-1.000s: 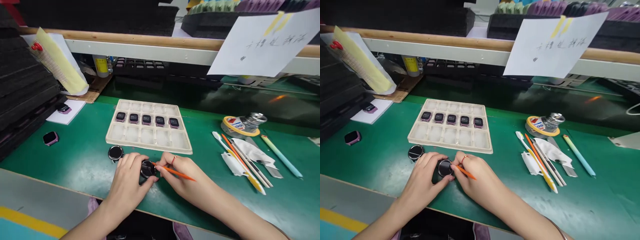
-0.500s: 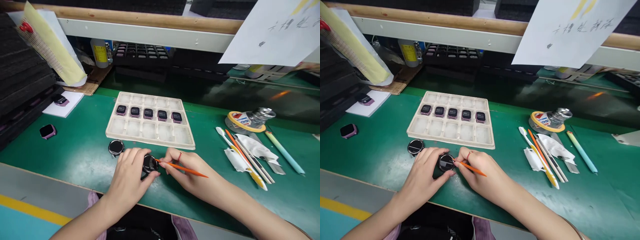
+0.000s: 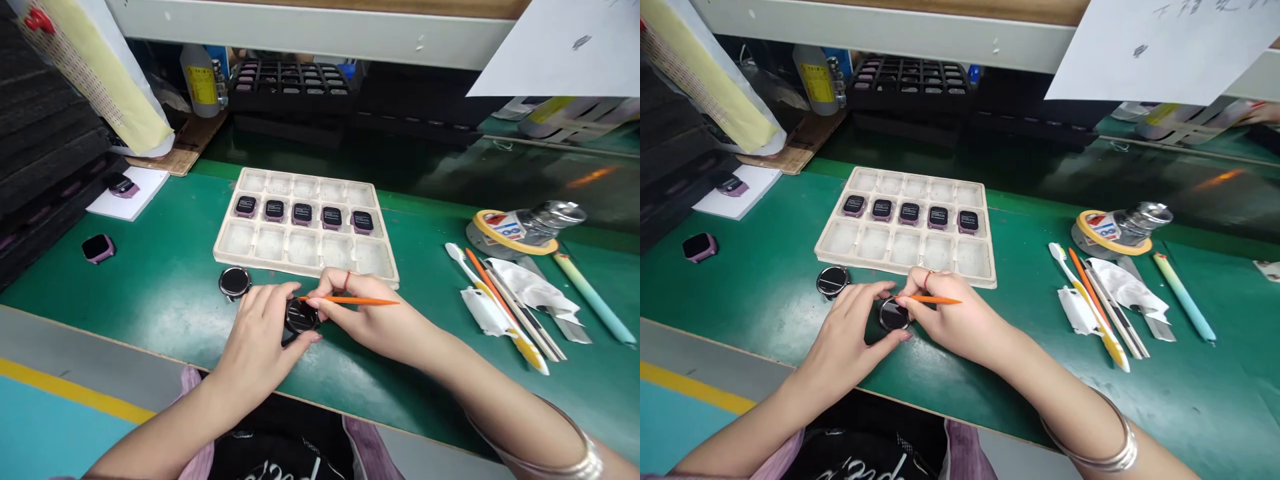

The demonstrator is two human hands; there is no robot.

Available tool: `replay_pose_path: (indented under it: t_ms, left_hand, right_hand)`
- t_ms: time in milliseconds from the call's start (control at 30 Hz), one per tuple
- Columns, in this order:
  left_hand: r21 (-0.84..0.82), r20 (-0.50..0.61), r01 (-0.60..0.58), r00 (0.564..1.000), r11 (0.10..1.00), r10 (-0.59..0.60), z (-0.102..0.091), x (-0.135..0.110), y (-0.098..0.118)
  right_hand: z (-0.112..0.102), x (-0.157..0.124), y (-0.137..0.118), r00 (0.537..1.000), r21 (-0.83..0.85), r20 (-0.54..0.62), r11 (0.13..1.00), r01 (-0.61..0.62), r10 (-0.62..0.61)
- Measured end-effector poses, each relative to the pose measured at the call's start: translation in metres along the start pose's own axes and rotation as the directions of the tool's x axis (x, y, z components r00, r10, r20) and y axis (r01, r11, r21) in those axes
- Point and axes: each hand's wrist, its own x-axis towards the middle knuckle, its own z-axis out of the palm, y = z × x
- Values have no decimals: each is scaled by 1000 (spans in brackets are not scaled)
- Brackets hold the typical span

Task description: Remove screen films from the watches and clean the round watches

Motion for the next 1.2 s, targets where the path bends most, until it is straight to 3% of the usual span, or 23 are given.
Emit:
replay_pose_path:
  t_ms: [133, 300, 433, 633, 767, 867, 1200]
  left_hand:
    - [-14, -14, -3, 1000, 1000, 3, 0, -1, 0]
    - [-11, 1, 18, 1000, 1000, -18, 0, -2, 0]
    - [-26, 5, 31, 999, 999, -31, -1, -2, 0]
    - [-21, 12, 28, 1000, 999, -27, -3, -3, -1]
    - [-29, 20, 52, 998, 998, -51, -5, -3, 0]
    - [-10, 43, 60, 997, 998, -59, -5, -3, 1]
    - [50, -9, 7, 1000, 999, -6, -1, -4, 2]
  right_hand:
    - [-3, 2, 0, 997, -7, 25, 998, -68, 68]
    - [-2, 6, -1, 999, 55, 34, 998, -15, 14]
    - [-4, 1, 0, 999, -6, 22, 999, -38, 39]
    - [6, -1, 5, 997, 59, -75, 998, 16, -12]
    - [5, -4, 12, 967, 250, -214, 965, -80, 135]
    - [0, -12, 13, 933, 324, -309, 943, -77, 183]
    - [14, -28, -6, 990, -73, -134, 997, 32, -42]
